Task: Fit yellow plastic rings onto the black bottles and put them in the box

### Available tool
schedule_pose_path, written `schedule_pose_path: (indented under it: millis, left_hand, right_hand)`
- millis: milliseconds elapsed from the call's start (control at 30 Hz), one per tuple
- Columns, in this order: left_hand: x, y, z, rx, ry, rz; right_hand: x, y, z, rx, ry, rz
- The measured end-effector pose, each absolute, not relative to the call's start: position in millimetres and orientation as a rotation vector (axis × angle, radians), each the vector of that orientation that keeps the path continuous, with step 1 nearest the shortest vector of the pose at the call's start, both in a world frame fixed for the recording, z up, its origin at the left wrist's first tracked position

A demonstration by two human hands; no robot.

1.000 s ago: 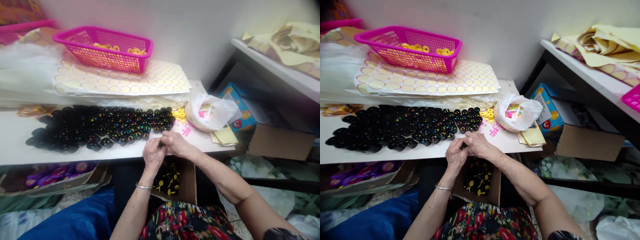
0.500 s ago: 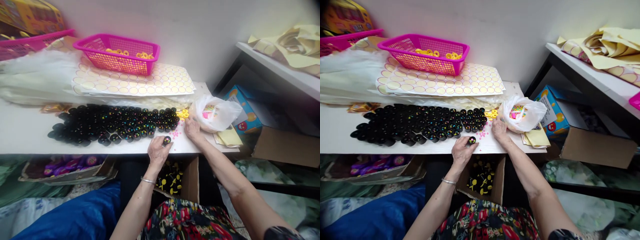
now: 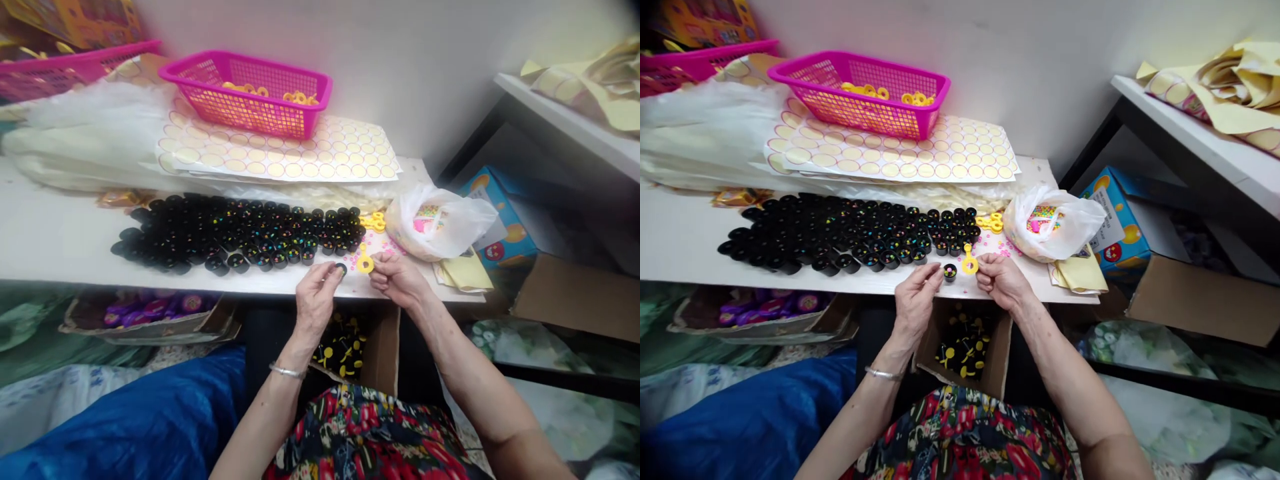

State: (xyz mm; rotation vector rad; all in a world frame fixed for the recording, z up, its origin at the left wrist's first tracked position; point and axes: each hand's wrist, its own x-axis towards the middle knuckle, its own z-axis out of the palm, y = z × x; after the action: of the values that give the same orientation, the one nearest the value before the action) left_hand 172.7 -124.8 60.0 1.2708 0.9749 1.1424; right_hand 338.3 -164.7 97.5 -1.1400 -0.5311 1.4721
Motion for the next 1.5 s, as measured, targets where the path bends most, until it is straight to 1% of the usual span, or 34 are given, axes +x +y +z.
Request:
schedule_pose_path:
  millis: [67, 133, 233, 333, 400, 467, 533, 700, 800, 900, 1067, 1200, 1300, 1400, 1500]
  left_hand:
    - [177.5, -129.1, 68.4, 1.074, 0.903, 1.009]
    - [180.2, -130.2, 71.0, 0.947, 0.852, 0.903]
    - [176.1, -126.7, 70.0, 0.895, 0.834, 0.809]
    - [165.5, -120.0, 71.5, 0.979, 0.849, 0.651]
    - [158.5, -115.5, 74.2, 1.072, 0.839, 0.523]
    - [153.6, -112.2, 75.9, 1.136, 0.831, 0.437]
    - [151.5, -110.4, 75.3, 1.14, 0.846, 0.401]
    - [153.9, -108.9, 69.8, 0.958, 0.85, 0.471]
    - [157.1, -105.4, 68.0, 0.853, 0.847, 0.656]
    - [161.1, -100.5, 65.8, 0.812, 0.932, 0.822]
    - [168.9, -97.0, 60.4, 0.838, 1.053, 0.874]
    - [175.7, -97.2, 54.9, 0.906, 1.072, 0.86]
    - [181.6, -96.5, 51.2, 0.985, 1.054, 0.841]
    - [186.5, -95.3, 48.7, 1.014, 1.06, 0.863]
    - [188.8, -94.7, 46.2, 1.037, 1.083, 0.877]
  right_hand:
    - [325.3, -169.6, 95.5, -1.093, -0.515, 1.548]
    - [315.2, -172.4, 90.7, -1.146, -0.547, 1.515]
    - [309.0, -175.3, 86.0, -1.35, -0.747, 1.226]
    - [312.6, -178.2, 89.1, -1.497, -1.285, 0.757]
    - [315.8, -179.8, 93.3, -1.465, -1.763, 0.524]
    - [316.8, -180.9, 96.3, -1.422, -2.137, 0.405]
    - [315.9, -181.5, 97.1, -1.45, -2.32, 0.329]
    - [314.9, -179.9, 93.3, -1.508, -2.351, 0.225]
    - [315.4, -174.4, 93.6, -1.589, -2.235, 0.182]
    - [313.4, -164.2, 95.5, -1.762, -2.112, 0.082]
    - [308.3, -145.8, 89.3, -1.912, -2.195, -0.07]
    - [306.3, -140.4, 83.0, -1.932, -2.238, -0.08]
    - [306.9, -140.0, 82.9, -1.946, -2.191, 0.024]
    - [310.9, -139.1, 81.3, -1.887, -2.039, 0.267]
    - [315.5, -136.5, 73.3, -1.689, -1.721, 0.626]
